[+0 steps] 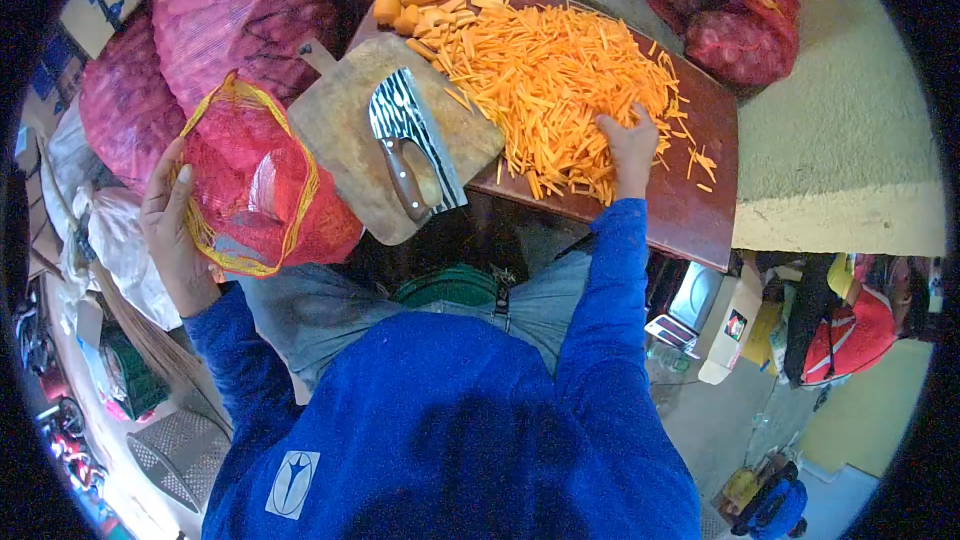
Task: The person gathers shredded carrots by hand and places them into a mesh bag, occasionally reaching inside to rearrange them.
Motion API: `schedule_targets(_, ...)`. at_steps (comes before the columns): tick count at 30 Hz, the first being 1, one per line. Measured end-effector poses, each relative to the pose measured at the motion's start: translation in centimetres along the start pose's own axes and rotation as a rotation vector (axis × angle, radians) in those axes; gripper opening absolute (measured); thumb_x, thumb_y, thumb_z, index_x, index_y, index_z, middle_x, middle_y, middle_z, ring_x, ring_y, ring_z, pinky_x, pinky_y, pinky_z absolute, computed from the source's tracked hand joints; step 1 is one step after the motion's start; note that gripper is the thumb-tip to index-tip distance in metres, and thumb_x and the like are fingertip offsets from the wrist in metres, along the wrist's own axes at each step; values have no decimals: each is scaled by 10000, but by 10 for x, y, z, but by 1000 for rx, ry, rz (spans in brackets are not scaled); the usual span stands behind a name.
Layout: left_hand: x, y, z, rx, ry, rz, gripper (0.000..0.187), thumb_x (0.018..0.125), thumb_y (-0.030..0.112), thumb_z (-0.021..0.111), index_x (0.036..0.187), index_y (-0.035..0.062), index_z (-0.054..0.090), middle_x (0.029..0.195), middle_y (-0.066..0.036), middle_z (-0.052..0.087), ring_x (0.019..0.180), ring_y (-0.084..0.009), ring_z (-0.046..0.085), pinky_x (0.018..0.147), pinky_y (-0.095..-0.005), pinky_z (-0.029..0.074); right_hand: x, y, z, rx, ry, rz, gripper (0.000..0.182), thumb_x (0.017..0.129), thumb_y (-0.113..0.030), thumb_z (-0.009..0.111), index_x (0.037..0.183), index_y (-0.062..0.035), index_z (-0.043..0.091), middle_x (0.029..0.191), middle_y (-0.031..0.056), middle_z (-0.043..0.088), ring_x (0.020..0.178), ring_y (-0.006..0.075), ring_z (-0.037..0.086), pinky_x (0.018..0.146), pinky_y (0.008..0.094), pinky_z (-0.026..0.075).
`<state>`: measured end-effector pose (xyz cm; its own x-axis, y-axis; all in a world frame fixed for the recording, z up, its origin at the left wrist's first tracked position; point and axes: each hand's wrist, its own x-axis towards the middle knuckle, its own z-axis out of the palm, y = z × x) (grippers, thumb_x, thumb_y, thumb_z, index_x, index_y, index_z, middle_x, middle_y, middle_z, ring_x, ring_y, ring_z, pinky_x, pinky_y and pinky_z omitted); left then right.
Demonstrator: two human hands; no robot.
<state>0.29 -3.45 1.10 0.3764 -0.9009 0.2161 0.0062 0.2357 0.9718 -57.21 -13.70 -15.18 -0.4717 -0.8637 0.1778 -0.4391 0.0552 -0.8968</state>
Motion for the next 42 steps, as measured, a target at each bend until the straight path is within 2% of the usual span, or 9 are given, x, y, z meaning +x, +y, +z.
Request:
schedule_targets(1,0,-1,-1,1,3,3,385,954,48,634,1317,-67,579,1248,-129,647,1123,-158,612,987,-275,466,-3,-9,-3,143,-58,17,489,721,-89,825,1145,81,652,970,85,723,807,145,654,742,271,530)
schedule_targets(4,2,0,-4,-40,-3,-2,383,952,37,633,1317,-66,580,1243,-124,648,1111,-156,616,981,-274,471,-3,-12,-12,196,-58,26,396,733,-54,802,1099,19,670,965,51,722,820,130,649,756,271,520)
schedule_targets(14,8,-1,-15,-24,46,-3,380,954,31,630,1316,-68,576,1210,-115,658,1057,-137,636,925,-254,505,5,-30,-40,433,17,139,357,740,-57,781,1072,25,683,952,46,712,820,155,651,779,280,502)
schedule_targets(17,9,-5,-13,-45,32,-4,379,954,24,626,1318,-68,573,1208,-117,659,1053,-140,640,929,-258,507,17,-27,-50,508,32,114,265,800,-43,768,1045,0,675,951,67,721,775,161,689,703,278,560)
schedule_targets(21,12,-8,-10,-133,30,-19,371,960,-5,601,1325,-66,570,1208,-119,660,1052,-138,642,926,-261,511,31,-33,-56,503,33,114,256,813,-36,757,1053,2,676,953,69,722,783,157,691,704,283,561)
schedule_targets(23,11,-5,-7,-112,31,-16,369,959,-12,599,1323,-63,572,1202,-116,662,1048,-135,641,922,-260,511,34,-43,-55,510,13,109,329,726,-68,810,1023,12,697,952,54,713,820,156,663,774,284,509)
schedule_targets(34,20,-28,-17,30,17,48,365,927,43,682,1283,-21,632,1103,-27,662,954,-75,598,852,-200,459,34,-74,-17,444,-45,34,324,754,-72,798,1048,2,686,945,48,717,812,133,667,757,264,512)
schedule_targets(40,22,-34,-6,33,5,30,357,898,36,693,1248,-22,651,1107,-40,685,955,-89,613,856,-234,489,14,-142,38,460,-157,-4,355,719,-79,804,1046,5,696,948,48,722,821,132,662,774,270,508)
schedule_targets(42,24,-36,-3,42,18,27,349,897,33,692,1239,-26,656,1106,-45,688,959,-94,617,863,-238,493,9,-164,57,478,-294,-37,329,719,-75,801,1027,7,715,942,50,725,816,129,665,781,269,511)
